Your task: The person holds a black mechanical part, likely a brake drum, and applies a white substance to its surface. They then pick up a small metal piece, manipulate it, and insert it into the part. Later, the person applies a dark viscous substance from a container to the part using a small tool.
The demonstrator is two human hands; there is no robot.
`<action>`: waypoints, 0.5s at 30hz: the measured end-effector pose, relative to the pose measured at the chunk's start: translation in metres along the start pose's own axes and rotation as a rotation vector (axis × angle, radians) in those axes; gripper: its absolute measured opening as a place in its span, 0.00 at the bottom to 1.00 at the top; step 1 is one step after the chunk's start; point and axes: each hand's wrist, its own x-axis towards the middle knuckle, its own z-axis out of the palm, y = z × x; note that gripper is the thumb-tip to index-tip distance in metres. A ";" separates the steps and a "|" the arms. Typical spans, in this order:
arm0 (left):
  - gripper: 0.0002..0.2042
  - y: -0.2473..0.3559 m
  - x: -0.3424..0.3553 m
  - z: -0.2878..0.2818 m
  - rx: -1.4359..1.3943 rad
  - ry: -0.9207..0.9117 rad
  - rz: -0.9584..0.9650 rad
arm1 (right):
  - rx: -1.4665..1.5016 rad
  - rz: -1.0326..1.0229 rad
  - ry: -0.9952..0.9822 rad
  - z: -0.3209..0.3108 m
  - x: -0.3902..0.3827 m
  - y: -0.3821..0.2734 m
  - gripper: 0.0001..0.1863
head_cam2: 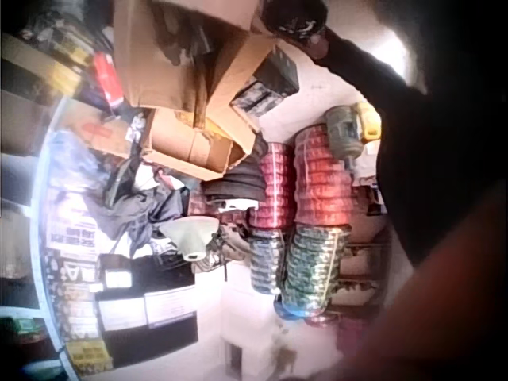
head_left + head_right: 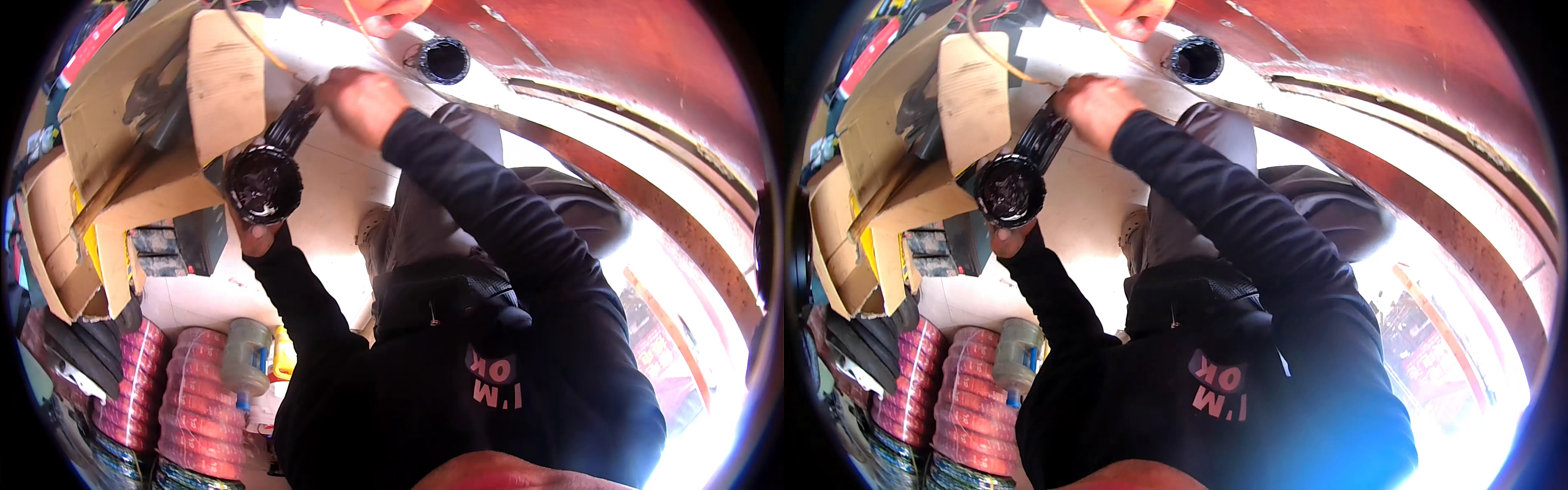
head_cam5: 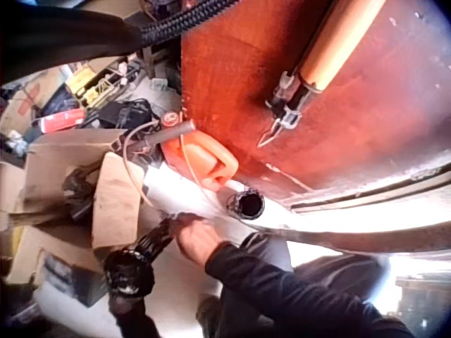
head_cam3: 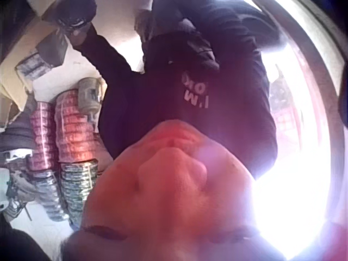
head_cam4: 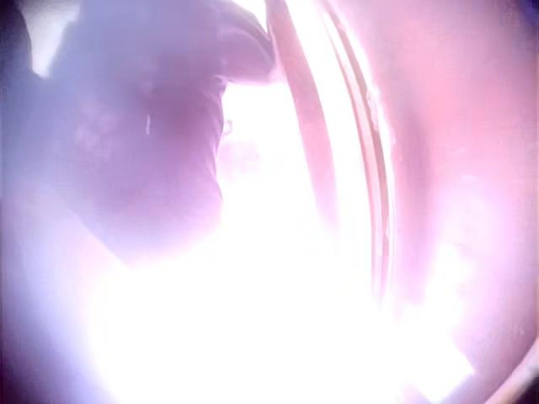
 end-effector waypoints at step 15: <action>0.61 -0.003 0.002 -0.002 0.049 -0.037 0.033 | -0.181 0.485 0.297 0.007 -0.080 0.211 0.07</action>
